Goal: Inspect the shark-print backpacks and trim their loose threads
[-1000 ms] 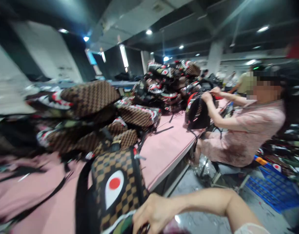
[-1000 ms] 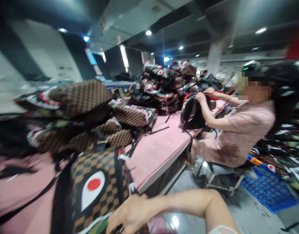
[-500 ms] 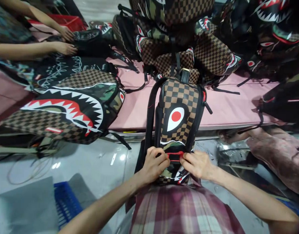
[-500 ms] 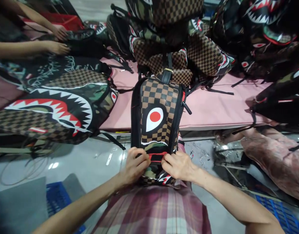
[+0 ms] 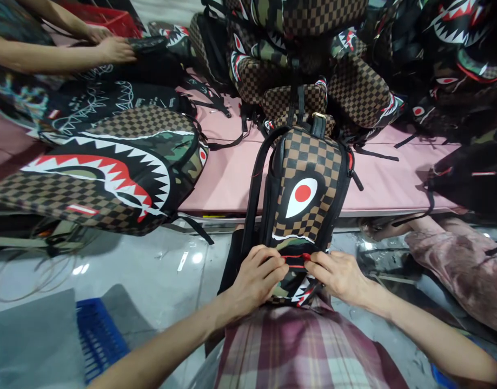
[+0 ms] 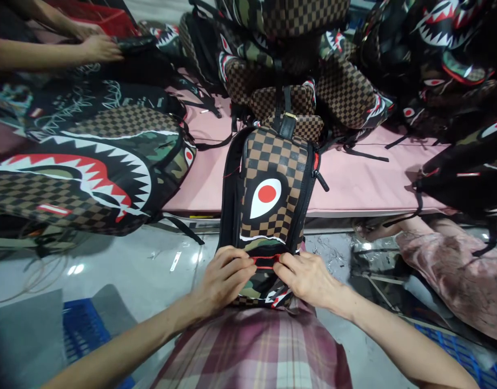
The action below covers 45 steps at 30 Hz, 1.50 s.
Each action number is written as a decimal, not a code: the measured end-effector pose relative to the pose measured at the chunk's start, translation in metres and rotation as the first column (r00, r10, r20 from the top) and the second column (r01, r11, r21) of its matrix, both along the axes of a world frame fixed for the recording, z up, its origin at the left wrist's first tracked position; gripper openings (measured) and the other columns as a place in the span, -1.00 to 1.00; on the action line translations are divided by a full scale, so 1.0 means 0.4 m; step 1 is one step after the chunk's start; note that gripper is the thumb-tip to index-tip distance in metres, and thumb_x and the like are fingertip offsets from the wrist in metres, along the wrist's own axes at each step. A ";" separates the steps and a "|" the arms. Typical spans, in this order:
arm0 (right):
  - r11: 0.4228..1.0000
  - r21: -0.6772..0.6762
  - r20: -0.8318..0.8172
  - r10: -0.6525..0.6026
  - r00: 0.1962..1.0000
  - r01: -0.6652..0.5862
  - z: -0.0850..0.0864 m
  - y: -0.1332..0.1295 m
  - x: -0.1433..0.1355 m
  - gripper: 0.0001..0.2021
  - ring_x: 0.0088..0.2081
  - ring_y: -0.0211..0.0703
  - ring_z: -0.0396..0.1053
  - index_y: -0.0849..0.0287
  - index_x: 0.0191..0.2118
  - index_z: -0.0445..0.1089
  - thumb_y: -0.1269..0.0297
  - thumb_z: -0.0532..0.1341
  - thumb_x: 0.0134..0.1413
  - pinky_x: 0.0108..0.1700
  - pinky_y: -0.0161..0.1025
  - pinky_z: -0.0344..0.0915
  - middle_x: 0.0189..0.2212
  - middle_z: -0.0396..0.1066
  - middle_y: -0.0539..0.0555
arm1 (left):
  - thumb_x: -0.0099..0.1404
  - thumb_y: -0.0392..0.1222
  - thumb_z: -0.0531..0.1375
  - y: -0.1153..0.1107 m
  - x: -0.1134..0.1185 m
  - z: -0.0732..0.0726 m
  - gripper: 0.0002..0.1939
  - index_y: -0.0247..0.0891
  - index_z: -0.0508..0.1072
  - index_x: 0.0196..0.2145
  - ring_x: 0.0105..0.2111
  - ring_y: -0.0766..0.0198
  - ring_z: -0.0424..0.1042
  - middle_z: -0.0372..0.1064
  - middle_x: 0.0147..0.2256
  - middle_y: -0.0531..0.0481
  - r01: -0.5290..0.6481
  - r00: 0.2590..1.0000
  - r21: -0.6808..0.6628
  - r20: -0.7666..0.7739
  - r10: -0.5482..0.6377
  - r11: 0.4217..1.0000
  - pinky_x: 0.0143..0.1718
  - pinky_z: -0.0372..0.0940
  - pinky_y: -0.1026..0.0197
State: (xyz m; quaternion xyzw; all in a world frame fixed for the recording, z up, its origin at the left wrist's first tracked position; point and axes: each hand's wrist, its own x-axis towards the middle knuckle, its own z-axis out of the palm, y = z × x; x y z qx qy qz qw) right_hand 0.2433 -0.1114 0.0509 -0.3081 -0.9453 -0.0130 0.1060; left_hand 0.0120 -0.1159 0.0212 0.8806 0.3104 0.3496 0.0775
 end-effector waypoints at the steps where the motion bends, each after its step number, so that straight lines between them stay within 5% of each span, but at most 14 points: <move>1: 1.000 -0.017 0.018 -0.005 1.000 0.005 0.006 0.000 0.002 -0.76 -0.52 -0.30 0.12 0.21 -0.17 0.29 0.48 -0.08 0.22 -0.49 -0.28 0.01 -0.34 0.34 0.03 | 0.24 -0.45 0.07 -0.004 0.004 0.003 -0.82 -0.31 0.34 -0.21 -0.22 0.27 0.27 0.40 -0.30 0.02 -0.007 1.000 -0.009 0.002 0.007 1.000 -0.16 0.19 0.13; 9: 0.971 -0.237 0.110 0.043 0.993 -0.016 0.022 0.000 0.009 -0.74 -0.50 -0.31 0.21 0.17 -0.07 0.27 0.45 -0.05 0.20 -0.47 -0.31 0.13 -0.29 0.32 0.05 | 0.22 -0.37 0.12 -0.025 0.021 0.001 -0.80 -0.22 0.39 -0.19 -0.25 0.27 0.28 0.35 -0.38 0.04 -0.059 0.998 -0.134 -0.002 0.059 0.989 -0.15 0.10 0.10; 16: 0.799 -0.539 -0.080 -0.364 0.928 0.266 0.132 0.017 0.026 -0.68 -0.15 -0.18 0.35 0.17 0.05 0.15 0.22 0.06 0.20 -0.18 -0.26 0.31 -0.11 0.33 0.14 | 0.26 -0.38 0.04 -0.031 0.019 0.007 -0.78 -0.23 0.40 -0.19 -0.14 0.27 0.27 0.34 -0.30 -0.01 -0.057 0.998 -0.157 -0.042 0.051 0.986 -0.05 0.04 0.10; 22: 0.849 -0.405 0.133 -0.311 0.941 0.338 0.136 0.012 0.020 -0.70 -0.32 -0.19 0.42 0.05 0.00 0.29 0.11 0.04 0.21 -0.38 -0.32 0.27 -0.29 0.43 0.05 | 0.26 -0.33 0.05 -0.037 0.021 -0.008 -0.75 -0.26 0.39 -0.11 -0.06 0.20 0.22 0.34 -0.23 -0.06 -0.038 0.998 -0.154 -0.060 0.029 0.987 0.00 0.00 0.06; 28: 0.806 -0.227 0.488 -0.391 0.780 0.546 0.146 0.014 -0.026 -0.65 -0.57 -0.17 0.38 0.14 -0.02 0.25 0.08 0.10 0.13 -0.61 -0.31 -0.08 -0.41 0.45 0.03 | 0.24 -0.32 0.06 -0.034 0.023 -0.009 -0.76 -0.26 0.42 -0.15 -0.13 0.20 0.26 0.37 -0.26 -0.05 -0.056 0.997 -0.082 -0.048 0.052 0.995 -0.06 0.05 0.06; 36: 0.778 -0.273 0.532 -0.368 0.763 0.566 0.178 0.040 -0.089 -0.81 -0.52 -0.21 0.38 0.20 -0.29 0.32 0.22 0.04 0.17 -0.55 -0.27 -0.19 -0.45 0.44 0.05 | 0.26 -0.32 0.05 -0.032 0.014 -0.005 -0.76 -0.24 0.42 -0.15 -0.14 0.20 0.28 0.39 -0.26 -0.06 -0.063 0.998 -0.059 -0.031 0.062 0.996 -0.05 0.07 0.05; 45: 0.792 -0.246 0.599 -0.330 0.730 0.559 0.169 0.049 -0.107 -0.76 -0.56 -0.22 0.34 0.16 -0.29 0.34 0.18 -0.01 0.18 -0.55 -0.29 -0.16 -0.46 0.45 0.06 | 0.25 -0.35 0.03 -0.030 0.004 -0.009 -0.74 -0.25 0.41 -0.13 -0.12 0.18 0.28 0.39 -0.23 -0.08 -0.040 0.999 -0.058 -0.029 0.039 0.997 -0.03 0.05 0.03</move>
